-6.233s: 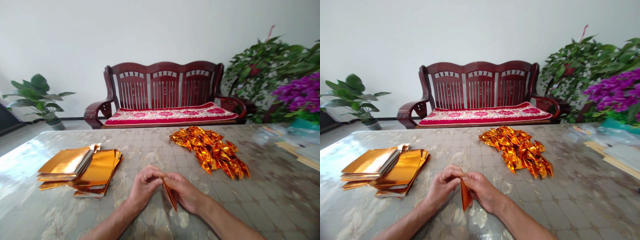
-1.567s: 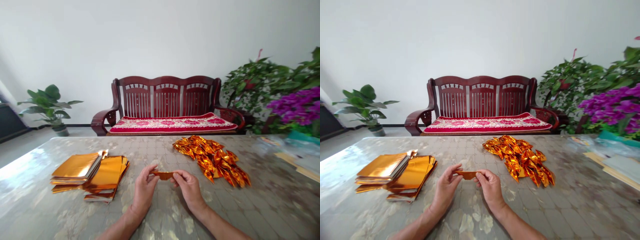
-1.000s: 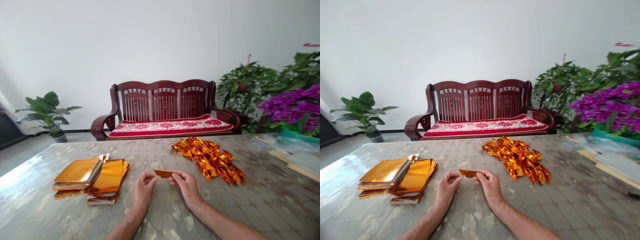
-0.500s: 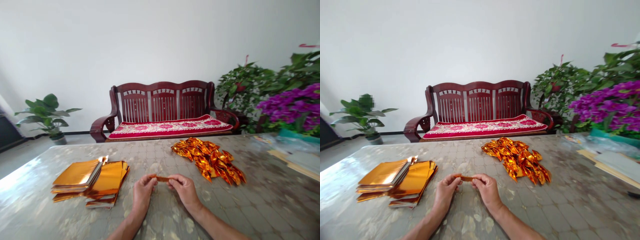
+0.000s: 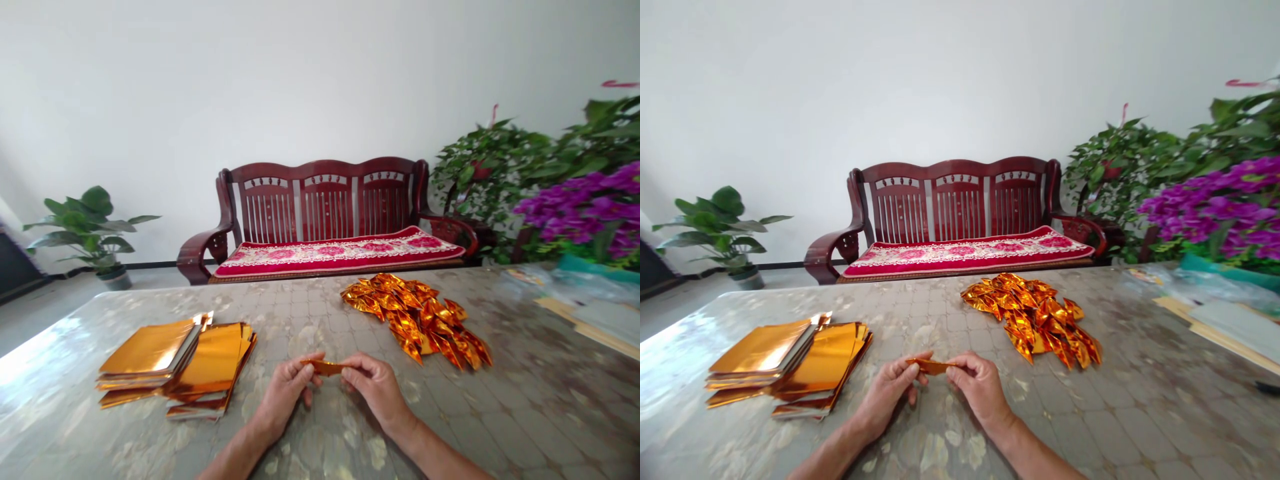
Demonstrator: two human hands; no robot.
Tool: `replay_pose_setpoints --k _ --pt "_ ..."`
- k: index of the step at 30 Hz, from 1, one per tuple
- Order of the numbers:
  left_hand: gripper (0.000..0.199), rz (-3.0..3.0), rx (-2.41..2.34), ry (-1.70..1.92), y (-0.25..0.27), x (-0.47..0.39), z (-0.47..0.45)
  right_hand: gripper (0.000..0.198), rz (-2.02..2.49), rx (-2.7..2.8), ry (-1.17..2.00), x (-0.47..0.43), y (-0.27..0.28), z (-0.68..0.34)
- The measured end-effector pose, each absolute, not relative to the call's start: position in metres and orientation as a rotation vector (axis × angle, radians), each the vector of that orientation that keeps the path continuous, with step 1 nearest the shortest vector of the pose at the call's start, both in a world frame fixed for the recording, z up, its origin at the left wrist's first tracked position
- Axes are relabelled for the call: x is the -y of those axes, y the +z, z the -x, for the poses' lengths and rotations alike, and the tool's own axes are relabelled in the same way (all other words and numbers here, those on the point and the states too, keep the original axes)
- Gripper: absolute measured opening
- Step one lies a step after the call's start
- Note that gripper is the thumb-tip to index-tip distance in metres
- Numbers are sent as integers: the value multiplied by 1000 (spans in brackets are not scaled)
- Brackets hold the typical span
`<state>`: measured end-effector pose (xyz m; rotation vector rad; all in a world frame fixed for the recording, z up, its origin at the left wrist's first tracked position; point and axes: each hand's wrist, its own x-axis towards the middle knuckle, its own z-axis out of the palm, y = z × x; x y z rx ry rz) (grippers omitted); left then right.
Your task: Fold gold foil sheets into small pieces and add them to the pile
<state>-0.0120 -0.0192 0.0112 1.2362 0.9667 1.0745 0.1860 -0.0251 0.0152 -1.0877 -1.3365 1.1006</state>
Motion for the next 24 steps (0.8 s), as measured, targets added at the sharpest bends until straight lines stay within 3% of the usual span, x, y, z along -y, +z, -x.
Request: replay_pose_setpoints --k 4,13,24 --pt "41 -1349 -967 1145 9 19 14 20 1103 1354 1125 29 17 -187" --pt "40 -1079 -1096 1331 6 15 11 24 1135 1290 1134 32 17 -183" --pt "32 -1080 -1133 1355 8 16 6 9 1228 1566 798 28 8 -186"
